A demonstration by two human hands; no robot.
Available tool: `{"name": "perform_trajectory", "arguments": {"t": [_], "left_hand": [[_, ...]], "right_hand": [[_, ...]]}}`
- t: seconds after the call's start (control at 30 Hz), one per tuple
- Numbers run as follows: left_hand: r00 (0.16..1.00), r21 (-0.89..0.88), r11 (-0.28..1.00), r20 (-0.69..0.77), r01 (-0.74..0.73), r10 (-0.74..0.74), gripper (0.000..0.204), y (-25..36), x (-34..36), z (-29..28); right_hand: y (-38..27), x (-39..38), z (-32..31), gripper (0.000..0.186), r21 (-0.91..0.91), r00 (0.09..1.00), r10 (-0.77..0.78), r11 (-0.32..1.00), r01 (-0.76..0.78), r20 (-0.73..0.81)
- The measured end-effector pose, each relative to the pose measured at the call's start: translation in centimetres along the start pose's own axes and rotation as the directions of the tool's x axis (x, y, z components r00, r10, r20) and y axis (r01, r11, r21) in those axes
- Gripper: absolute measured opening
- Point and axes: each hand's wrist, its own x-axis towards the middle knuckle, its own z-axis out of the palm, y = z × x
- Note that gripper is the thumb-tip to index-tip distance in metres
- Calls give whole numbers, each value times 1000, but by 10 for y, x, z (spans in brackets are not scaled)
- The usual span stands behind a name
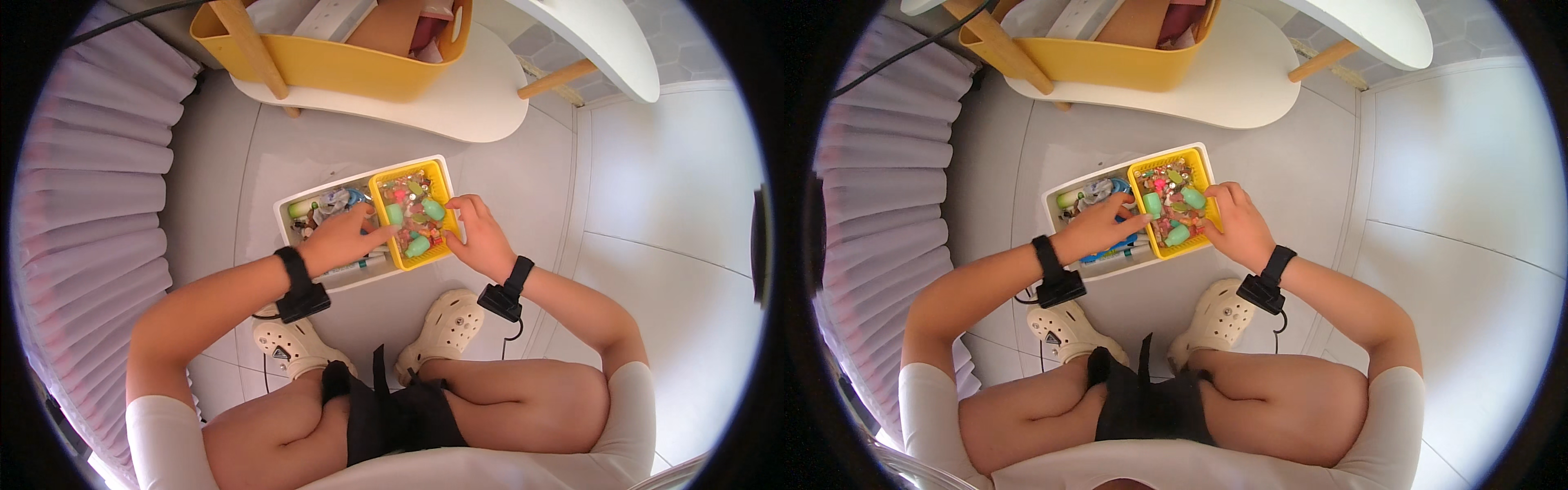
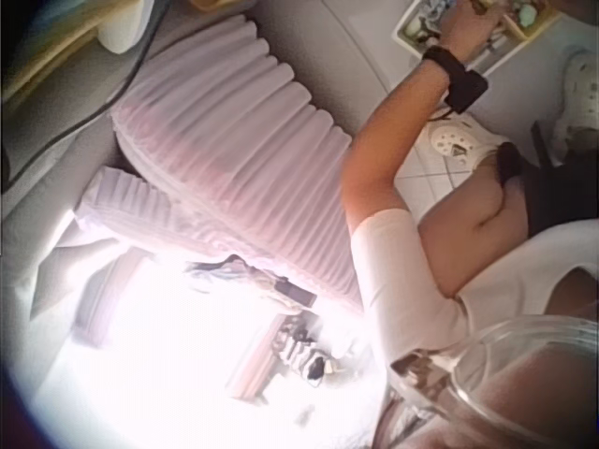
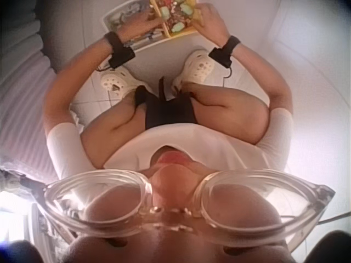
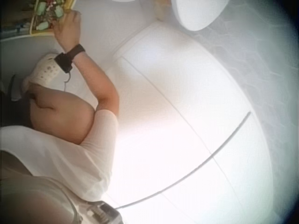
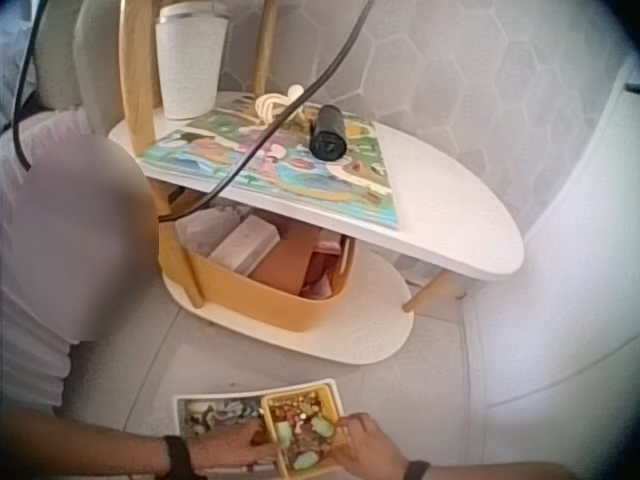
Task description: The person sorts through various small items in a white bin, including pens and toys, before picking up and opening a small plastic packet to retrieve a toy figure.
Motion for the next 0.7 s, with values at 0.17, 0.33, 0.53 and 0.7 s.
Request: {"name": "perform_trajectory", "arguments": {"t": [0.17, 0.33, 0.53, 0.7], "left_hand": [[974, -183, 977, 215, 107, -67, 51, 14, 18, 2], [975, -293, 949, 215, 113, -50, 34, 9, 21, 7], [986, -296, 950, 159, 102, -57, 25, 0, 5, 1], [990, -324, 940, 122, 109, -72, 26, 30, -13, -9]], "right_hand": [[1, 1, 1, 41, 96, 1000, 17, 995, -18, 8], [9, -1, 4, 39, 168, 1000, 11, 986, -9, -9], [-5, 4, -8, 39, 280, 986, 148, 946, -163, 73], [-8, 9, -19, 66, 472, 890, 206, 787, -397, 406]]}}
